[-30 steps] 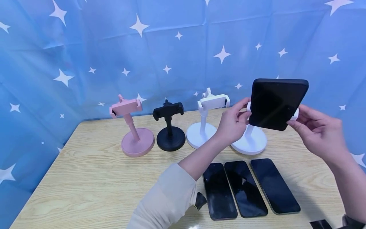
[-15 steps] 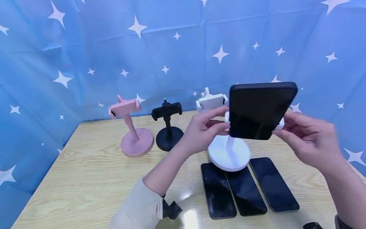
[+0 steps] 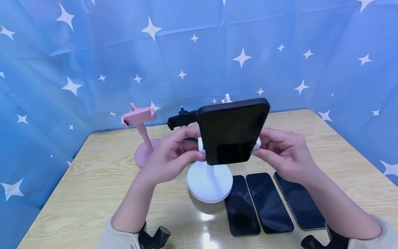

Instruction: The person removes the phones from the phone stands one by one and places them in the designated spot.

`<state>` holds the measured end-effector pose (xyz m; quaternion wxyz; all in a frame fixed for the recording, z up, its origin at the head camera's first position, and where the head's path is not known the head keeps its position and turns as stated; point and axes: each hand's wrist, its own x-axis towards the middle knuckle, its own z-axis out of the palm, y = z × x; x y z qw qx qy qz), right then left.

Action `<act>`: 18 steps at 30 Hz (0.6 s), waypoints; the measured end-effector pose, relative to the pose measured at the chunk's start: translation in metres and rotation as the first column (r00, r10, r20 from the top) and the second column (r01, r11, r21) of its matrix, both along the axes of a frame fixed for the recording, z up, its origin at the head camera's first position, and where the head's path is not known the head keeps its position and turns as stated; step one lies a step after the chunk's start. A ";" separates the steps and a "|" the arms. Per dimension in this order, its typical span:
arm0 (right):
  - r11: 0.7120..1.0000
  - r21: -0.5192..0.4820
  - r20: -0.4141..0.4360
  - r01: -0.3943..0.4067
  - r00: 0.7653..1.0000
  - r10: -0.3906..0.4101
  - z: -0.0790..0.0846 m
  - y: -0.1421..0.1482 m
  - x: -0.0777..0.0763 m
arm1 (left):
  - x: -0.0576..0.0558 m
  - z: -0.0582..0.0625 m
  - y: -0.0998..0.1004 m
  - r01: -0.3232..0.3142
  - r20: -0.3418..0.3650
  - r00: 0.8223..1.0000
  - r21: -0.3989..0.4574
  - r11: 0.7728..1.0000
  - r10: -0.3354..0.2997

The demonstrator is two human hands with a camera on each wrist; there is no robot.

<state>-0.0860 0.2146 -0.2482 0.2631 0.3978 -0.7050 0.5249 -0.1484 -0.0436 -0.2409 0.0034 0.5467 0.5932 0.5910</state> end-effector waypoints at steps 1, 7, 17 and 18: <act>1.000 -0.005 0.010 -0.021 1.000 0.021 -0.002 -0.003 -0.002 | 0.000 -0.001 -0.004 -0.012 -0.015 1.000 -0.007 1.000 0.012; 0.998 -0.014 0.064 -0.063 0.996 0.064 -0.011 -0.015 -0.011 | -0.005 -0.009 -0.018 -0.028 -0.076 0.997 0.010 1.000 0.029; 0.997 0.006 0.096 -0.080 0.992 0.079 -0.024 -0.023 -0.016 | -0.011 -0.018 -0.028 0.017 -0.074 0.997 0.000 1.000 -0.017; 0.997 0.012 0.098 -0.080 0.992 0.078 -0.024 -0.023 -0.016 | -0.011 -0.020 -0.029 0.022 -0.075 0.997 -0.003 1.000 -0.022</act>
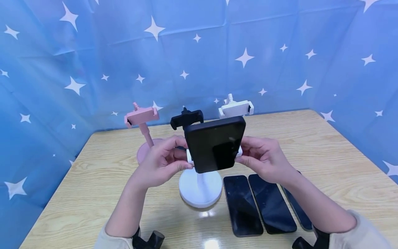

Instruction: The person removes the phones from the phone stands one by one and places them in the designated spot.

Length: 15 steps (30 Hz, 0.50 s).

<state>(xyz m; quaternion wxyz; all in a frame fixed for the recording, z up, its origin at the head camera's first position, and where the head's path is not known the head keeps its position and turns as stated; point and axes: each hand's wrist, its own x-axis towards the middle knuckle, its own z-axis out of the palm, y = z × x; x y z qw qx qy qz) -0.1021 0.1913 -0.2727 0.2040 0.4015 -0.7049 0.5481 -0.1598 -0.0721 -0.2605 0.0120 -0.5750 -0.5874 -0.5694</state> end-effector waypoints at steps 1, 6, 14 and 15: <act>1.000 0.005 0.003 -0.004 1.000 0.004 0.000 -0.001 0.000 | 0.000 -0.001 -0.001 0.007 0.003 1.000 -0.001 1.000 -0.007; 1.000 0.018 0.017 -0.024 1.000 0.023 -0.001 -0.003 0.003 | 0.000 -0.004 -0.002 0.090 0.045 0.995 0.012 0.996 -0.090; 0.998 0.029 0.036 -0.050 0.998 0.049 -0.005 -0.003 0.006 | 0.000 -0.009 -0.004 0.136 0.070 0.988 0.003 0.991 -0.136; 0.998 0.028 0.038 -0.049 0.998 0.047 -0.006 -0.003 0.006 | 0.000 -0.009 -0.004 0.134 0.075 0.988 -0.001 0.991 -0.134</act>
